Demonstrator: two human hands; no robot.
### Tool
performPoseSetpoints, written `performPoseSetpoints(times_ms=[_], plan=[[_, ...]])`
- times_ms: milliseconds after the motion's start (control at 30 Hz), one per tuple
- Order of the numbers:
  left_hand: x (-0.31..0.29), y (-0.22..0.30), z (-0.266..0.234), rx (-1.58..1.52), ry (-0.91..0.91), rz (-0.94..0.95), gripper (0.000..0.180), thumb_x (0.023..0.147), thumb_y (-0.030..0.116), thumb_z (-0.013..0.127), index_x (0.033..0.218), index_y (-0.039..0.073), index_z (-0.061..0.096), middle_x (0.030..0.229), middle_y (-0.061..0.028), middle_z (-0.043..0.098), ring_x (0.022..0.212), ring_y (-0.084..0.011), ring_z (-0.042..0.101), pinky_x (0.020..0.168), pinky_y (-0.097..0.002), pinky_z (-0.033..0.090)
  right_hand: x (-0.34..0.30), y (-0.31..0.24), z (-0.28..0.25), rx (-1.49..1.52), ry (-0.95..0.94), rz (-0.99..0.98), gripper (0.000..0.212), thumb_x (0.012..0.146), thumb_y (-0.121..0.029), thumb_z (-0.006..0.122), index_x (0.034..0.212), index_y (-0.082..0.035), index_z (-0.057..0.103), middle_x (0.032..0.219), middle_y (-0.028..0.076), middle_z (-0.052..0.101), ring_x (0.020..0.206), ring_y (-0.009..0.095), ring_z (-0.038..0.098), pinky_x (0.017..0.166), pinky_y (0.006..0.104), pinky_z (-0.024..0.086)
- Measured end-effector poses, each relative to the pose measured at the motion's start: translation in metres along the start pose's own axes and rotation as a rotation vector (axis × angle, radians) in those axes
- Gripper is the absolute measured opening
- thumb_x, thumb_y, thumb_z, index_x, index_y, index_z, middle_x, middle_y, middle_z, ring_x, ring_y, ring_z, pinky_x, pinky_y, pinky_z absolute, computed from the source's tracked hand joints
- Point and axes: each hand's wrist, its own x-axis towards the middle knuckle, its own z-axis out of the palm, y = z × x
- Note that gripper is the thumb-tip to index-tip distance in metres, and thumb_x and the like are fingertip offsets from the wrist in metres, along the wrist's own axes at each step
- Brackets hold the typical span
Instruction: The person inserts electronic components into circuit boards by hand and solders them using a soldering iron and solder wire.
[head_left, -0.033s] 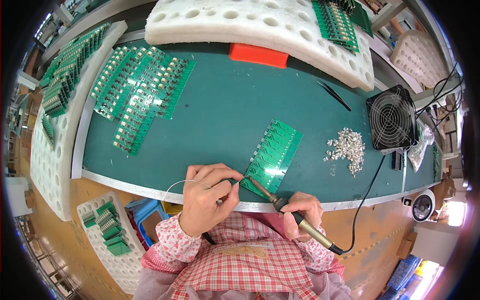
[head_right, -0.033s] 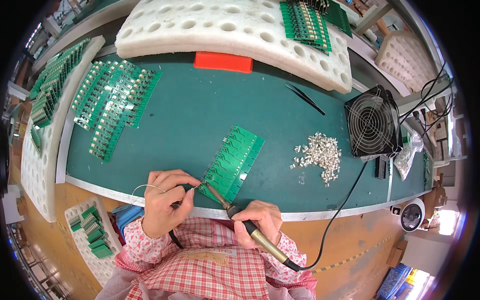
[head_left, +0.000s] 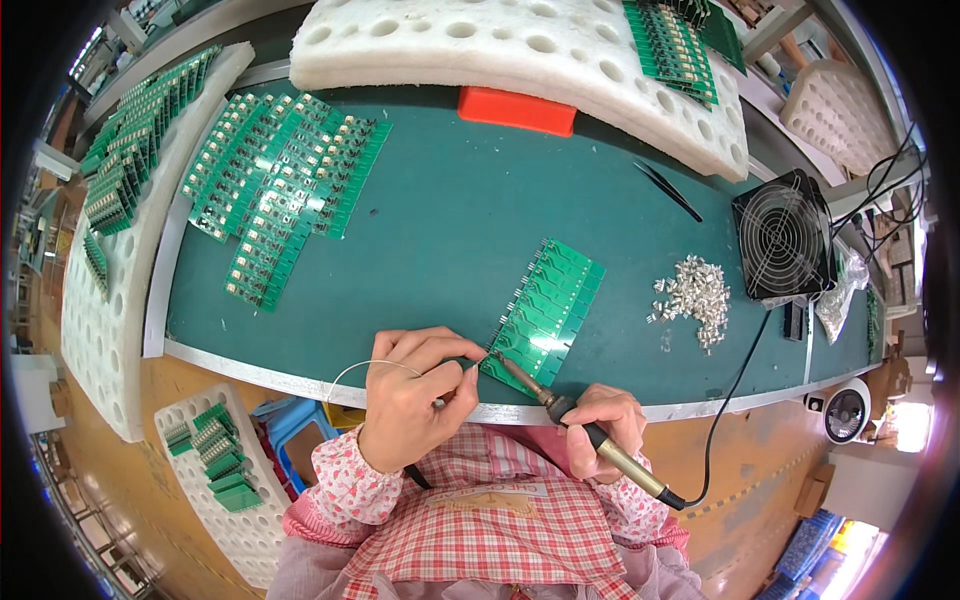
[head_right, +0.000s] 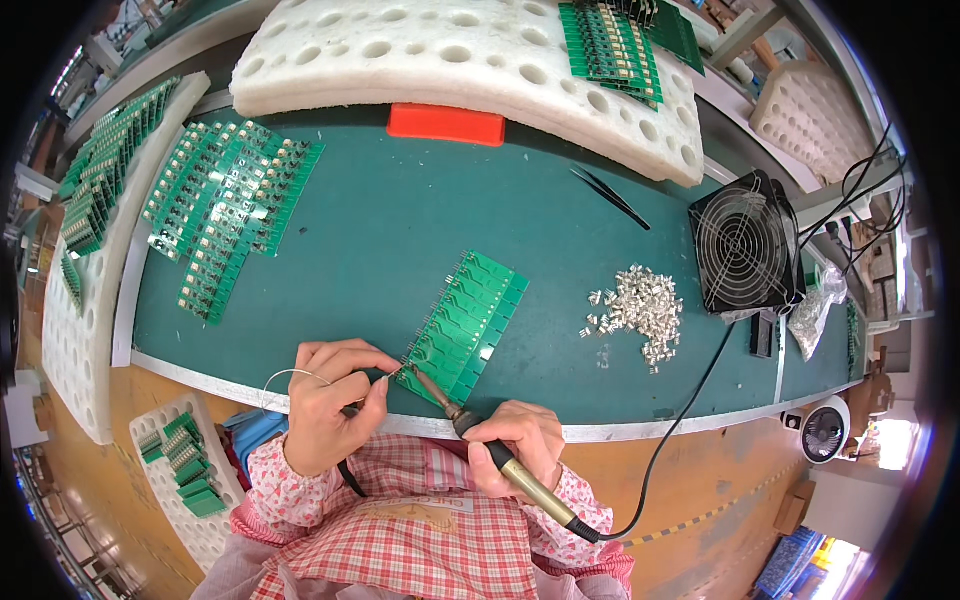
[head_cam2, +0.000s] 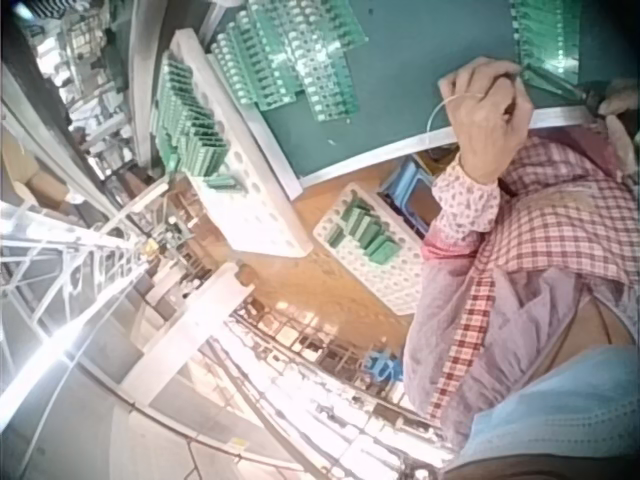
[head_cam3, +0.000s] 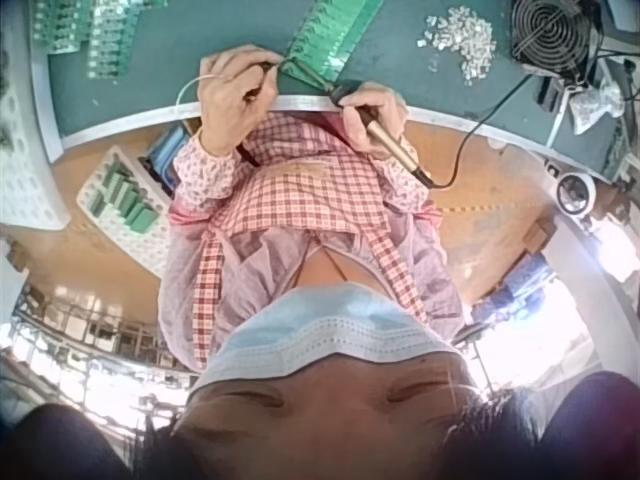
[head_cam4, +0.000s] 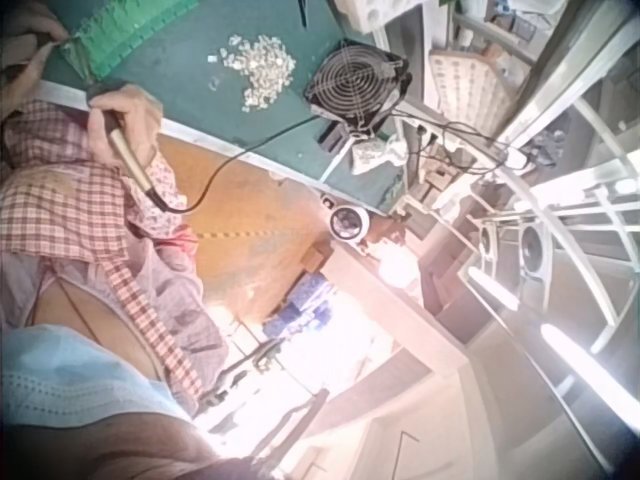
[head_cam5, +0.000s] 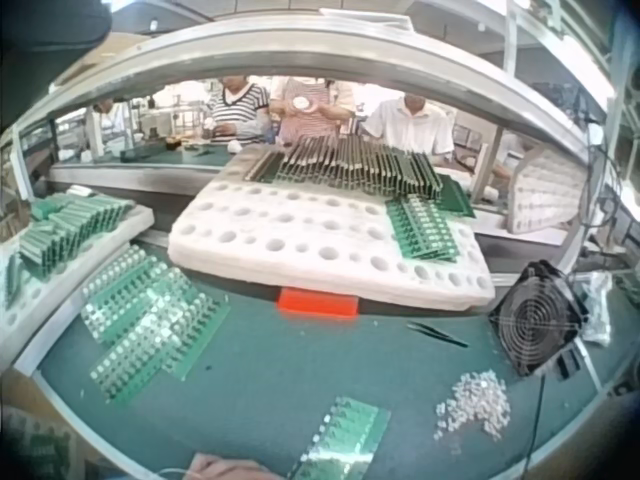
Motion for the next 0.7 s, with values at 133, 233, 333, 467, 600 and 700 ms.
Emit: performPoseSetpoints(times_ms=[133,233,333,467,600,700], plan=[[0.001,0.001,0.0,0.0,-0.007,0.013,0.026,0.069,0.0,0.066,0.054,0.006,0.046,0.089,-0.0011,0.069,0.086,-0.0203,0.063,0.074,-0.0355,0.038,-0.001,0.001,0.0,-0.004,0.009,-0.015,0.013,0.078,-0.005,0.065,0.085,-0.001,0.054,0.057,0.005,0.054,0.041,0.017,0.05,0.04,0.0301,0.038],[0.0,0.002,-0.001,0.012,-0.015,0.008,0.025,0.069,0.0,0.066,0.054,0.006,0.046,0.089,-0.0011,0.069,0.086,-0.0201,0.063,0.074,-0.0355,0.038,-0.001,0.001,0.0,-0.002,0.007,-0.025,0.014,0.077,-0.004,0.065,0.085,0.0,0.054,0.056,0.005,0.053,0.041,0.018,0.05,0.04,0.0304,0.038],[0.0,0.002,-0.001,0.01,-0.017,-0.006,0.025,0.069,0.0,0.066,0.055,0.006,0.047,0.09,-0.0015,0.069,0.085,-0.0204,0.063,0.075,-0.0354,0.038,-0.003,0.0,-0.002,0.015,0.046,-0.01,0.013,0.077,-0.004,0.063,0.086,0.0,0.054,0.056,0.006,0.053,0.042,0.018,0.049,0.041,0.0306,0.038],[0.0,0.001,-0.003,-0.054,-0.022,-0.08,0.025,0.071,0.002,0.066,0.056,0.005,0.047,0.091,-0.0026,0.069,0.085,-0.0212,0.063,0.077,-0.0356,0.038,-0.011,0.0,0.0,0.061,0.133,0.084,0.013,0.078,-0.007,0.061,0.086,0.0,0.054,0.056,0.007,0.054,0.043,0.018,0.049,0.042,0.0307,0.039],[0.002,0.002,-0.003,-0.051,-0.047,-0.089,0.023,0.071,0.003,0.067,0.056,0.004,0.049,0.092,-0.0028,0.069,0.086,-0.0215,0.062,0.077,-0.0358,0.037,-0.004,0.0,-0.003,0.043,0.057,0.053,0.013,0.077,-0.006,0.062,0.086,0.0,0.055,0.057,0.007,0.055,0.043,0.018,0.05,0.042,0.0306,0.039],[0.003,0.002,-0.003,-0.024,-0.049,-0.072,0.022,0.071,0.004,0.067,0.056,0.004,0.05,0.092,-0.0022,0.069,0.086,-0.0213,0.061,0.076,-0.0357,0.037,-0.002,0.0,-0.001,0.017,0.038,0.061,0.012,0.077,-0.006,0.063,0.085,0.0,0.056,0.057,0.007,0.055,0.043,0.019,0.05,0.042,0.0306,0.039]])
